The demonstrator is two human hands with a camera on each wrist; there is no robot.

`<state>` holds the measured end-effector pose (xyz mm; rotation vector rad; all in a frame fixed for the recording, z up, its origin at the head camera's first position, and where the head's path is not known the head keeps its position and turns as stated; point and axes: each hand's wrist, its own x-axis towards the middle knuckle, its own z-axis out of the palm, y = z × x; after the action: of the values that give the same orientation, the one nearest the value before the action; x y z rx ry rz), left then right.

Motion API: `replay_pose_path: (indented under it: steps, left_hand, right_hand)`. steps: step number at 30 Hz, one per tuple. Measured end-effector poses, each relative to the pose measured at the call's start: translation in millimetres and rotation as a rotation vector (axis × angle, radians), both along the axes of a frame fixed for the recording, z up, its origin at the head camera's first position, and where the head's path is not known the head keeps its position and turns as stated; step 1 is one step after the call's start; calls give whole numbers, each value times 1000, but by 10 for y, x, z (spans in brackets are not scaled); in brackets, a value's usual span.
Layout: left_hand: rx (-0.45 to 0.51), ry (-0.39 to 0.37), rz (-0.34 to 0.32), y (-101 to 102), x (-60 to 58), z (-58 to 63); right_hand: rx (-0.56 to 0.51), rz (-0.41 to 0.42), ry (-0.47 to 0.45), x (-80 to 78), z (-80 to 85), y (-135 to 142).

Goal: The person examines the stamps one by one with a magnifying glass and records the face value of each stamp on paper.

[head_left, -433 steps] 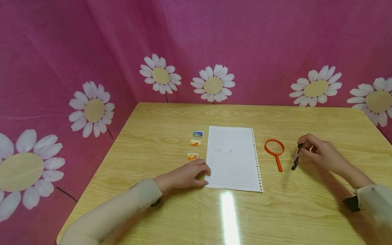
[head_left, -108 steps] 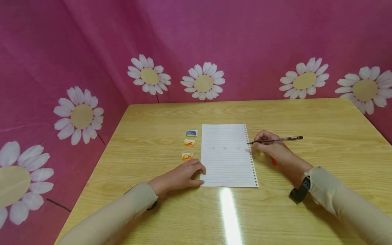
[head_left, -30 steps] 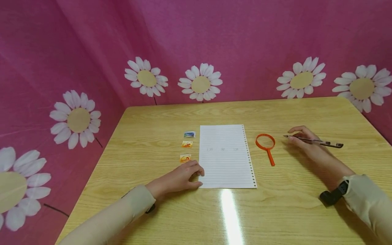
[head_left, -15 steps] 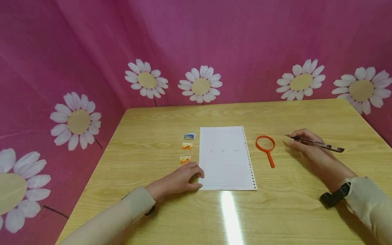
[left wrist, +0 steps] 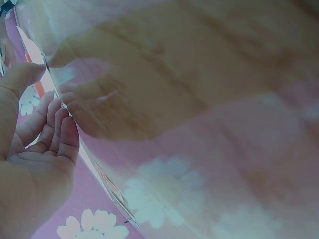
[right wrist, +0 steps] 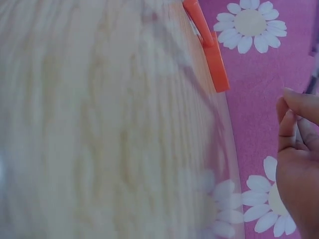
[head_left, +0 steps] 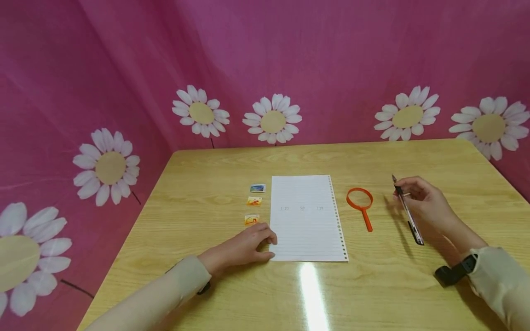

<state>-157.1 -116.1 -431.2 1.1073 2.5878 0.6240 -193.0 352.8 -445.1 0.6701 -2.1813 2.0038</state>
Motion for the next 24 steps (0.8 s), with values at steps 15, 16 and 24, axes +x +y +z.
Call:
replay_pose_path:
  steps: [15, 16, 24]
  left_hand:
    - [4, 25, -6, -10, -17, 4]
    - [4, 25, -7, -9, -17, 3]
    - [-7, 14, -3, 4, 8, -7]
  right_hand:
    - [281, -144, 22, 5, 101, 25]
    - [326, -162, 26, -2, 100, 18]
    - [615, -206, 54, -108, 71, -34]
